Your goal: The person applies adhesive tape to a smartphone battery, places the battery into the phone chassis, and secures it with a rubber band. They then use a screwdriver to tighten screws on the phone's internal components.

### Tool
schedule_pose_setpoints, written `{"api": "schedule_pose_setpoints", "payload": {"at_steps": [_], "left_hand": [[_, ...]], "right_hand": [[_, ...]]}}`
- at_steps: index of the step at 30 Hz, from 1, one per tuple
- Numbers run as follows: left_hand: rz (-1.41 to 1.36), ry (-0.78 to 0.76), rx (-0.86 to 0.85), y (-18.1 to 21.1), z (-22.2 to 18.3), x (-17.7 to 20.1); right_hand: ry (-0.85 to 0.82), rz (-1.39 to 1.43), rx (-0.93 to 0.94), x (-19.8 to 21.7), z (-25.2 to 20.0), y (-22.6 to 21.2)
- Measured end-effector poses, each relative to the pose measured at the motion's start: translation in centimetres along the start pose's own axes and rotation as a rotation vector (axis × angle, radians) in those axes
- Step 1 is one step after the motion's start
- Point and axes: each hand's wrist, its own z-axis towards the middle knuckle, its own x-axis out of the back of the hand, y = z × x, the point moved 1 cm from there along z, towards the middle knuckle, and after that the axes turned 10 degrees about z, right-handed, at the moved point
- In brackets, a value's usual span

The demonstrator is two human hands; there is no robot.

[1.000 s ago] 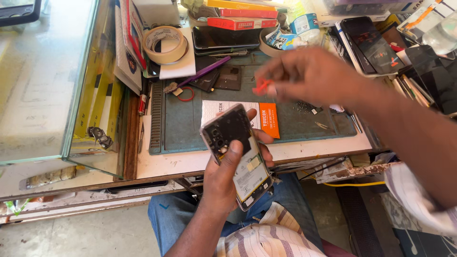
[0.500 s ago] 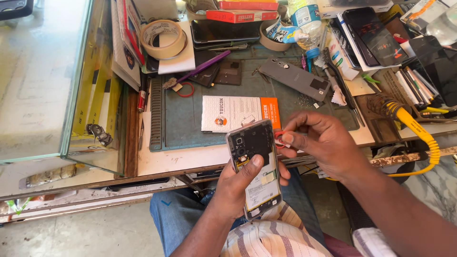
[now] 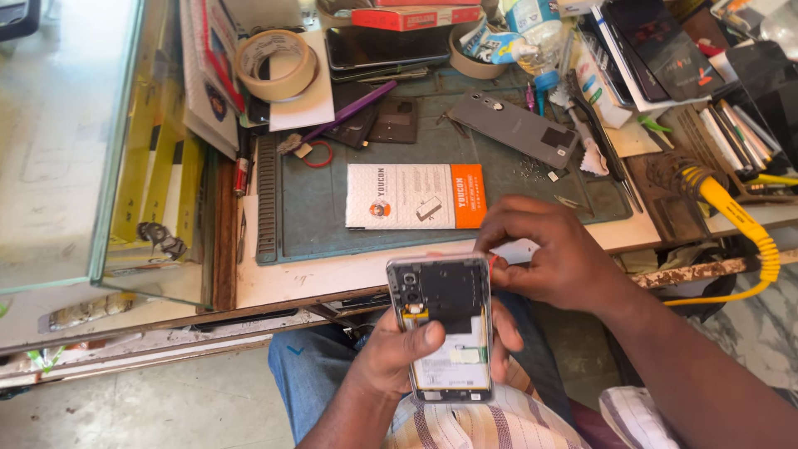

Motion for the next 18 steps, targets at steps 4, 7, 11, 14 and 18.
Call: {"api": "schedule_pose_setpoints", "payload": {"at_steps": [4,7,11,14,18], "left_hand": [[-0.03,0.036,-0.041,-0.1,-0.2,0.2],[-0.007,0.021,-0.046,-0.1,-0.5,0.8],[0.007,0.008,-0.018,-0.7,-0.5,1.0],[0.023,-0.021,-0.025,-1.2,-0.6,0.9],[0.032,-0.009,-0.025,-1.3,-0.8,1.3]], "right_hand": [[-0.08,0.787,-0.013,0.4,0.0,0.2],[-0.035,1.218,-0.036,-0.8,-1.2,0.7],[0.047,1.402,-0.088,-2.0,-1.5,1.8],[0.144,1.437,-0.005,-2.2,-1.4,1.6],[0.29,1.541,0.051,-1.8,-1.5,0.9]]}}
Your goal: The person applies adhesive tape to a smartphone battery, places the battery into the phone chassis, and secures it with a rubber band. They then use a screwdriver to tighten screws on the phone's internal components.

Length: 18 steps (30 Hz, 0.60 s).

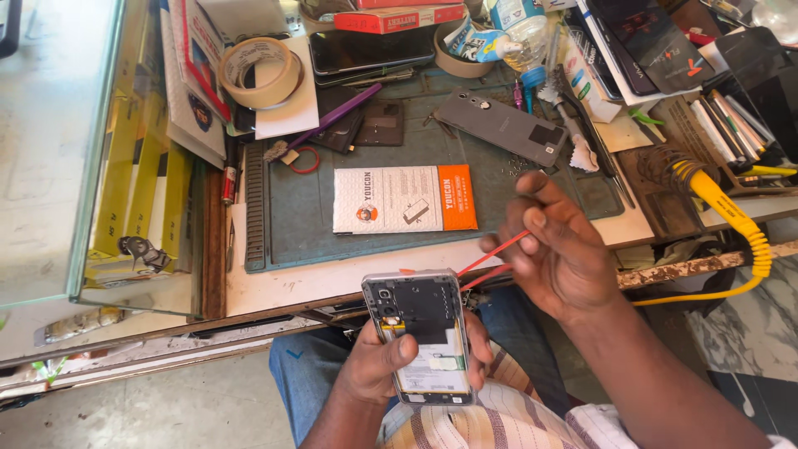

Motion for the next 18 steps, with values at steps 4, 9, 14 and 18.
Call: {"api": "schedule_pose_setpoints", "payload": {"at_steps": [4,9,14,18], "left_hand": [[0.072,0.041,0.052,-0.4,-0.2,-0.1],[0.463,0.182,0.167,-1.2,0.6,-0.7],[0.871,0.28,0.081,-1.4,1.1,-1.7],[0.975,0.256,-0.081,-0.4,0.6,-1.5]], "right_hand": [[0.093,-0.09,-0.038,-1.2,0.2,-1.1],[-0.027,-0.66,-0.117,-5.8,0.2,-2.0],[-0.269,-1.376,0.175,-10.9,-2.1,0.0],[-0.545,-1.475,0.272,-10.6,-2.3,0.6]]}}
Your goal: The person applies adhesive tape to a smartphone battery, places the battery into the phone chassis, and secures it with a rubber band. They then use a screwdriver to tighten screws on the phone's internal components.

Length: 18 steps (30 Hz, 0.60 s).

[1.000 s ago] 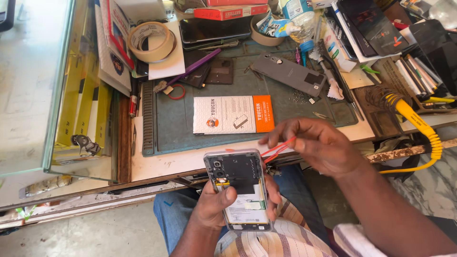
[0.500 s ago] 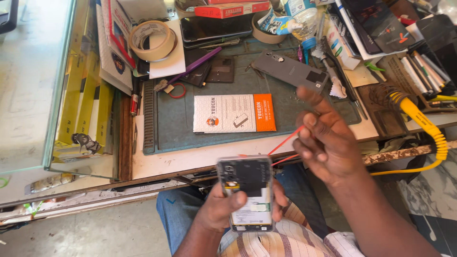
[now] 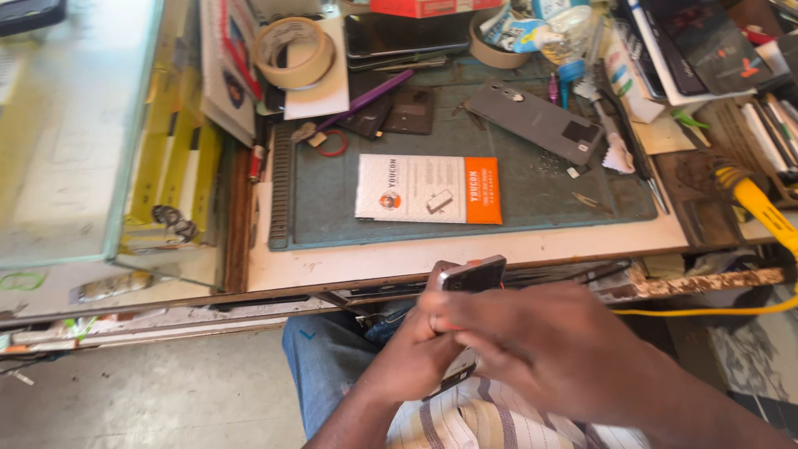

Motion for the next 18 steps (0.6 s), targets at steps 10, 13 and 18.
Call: {"api": "schedule_pose_setpoints", "payload": {"at_steps": [10,13,18], "left_hand": [[-0.688,-0.003,0.252,-1.1,-1.9,-0.3],[-0.704,-0.005,0.265,-0.6,-2.2,-0.4],[-0.609,0.009,0.183,0.0,-2.3,0.0]], "right_hand": [[0.084,-0.152,-0.409,4.8,-5.0,7.4],[0.155,0.004,-0.518,6.0,-8.0,10.6],[0.384,1.096,-0.16,5.0,-11.2,10.7]]}}
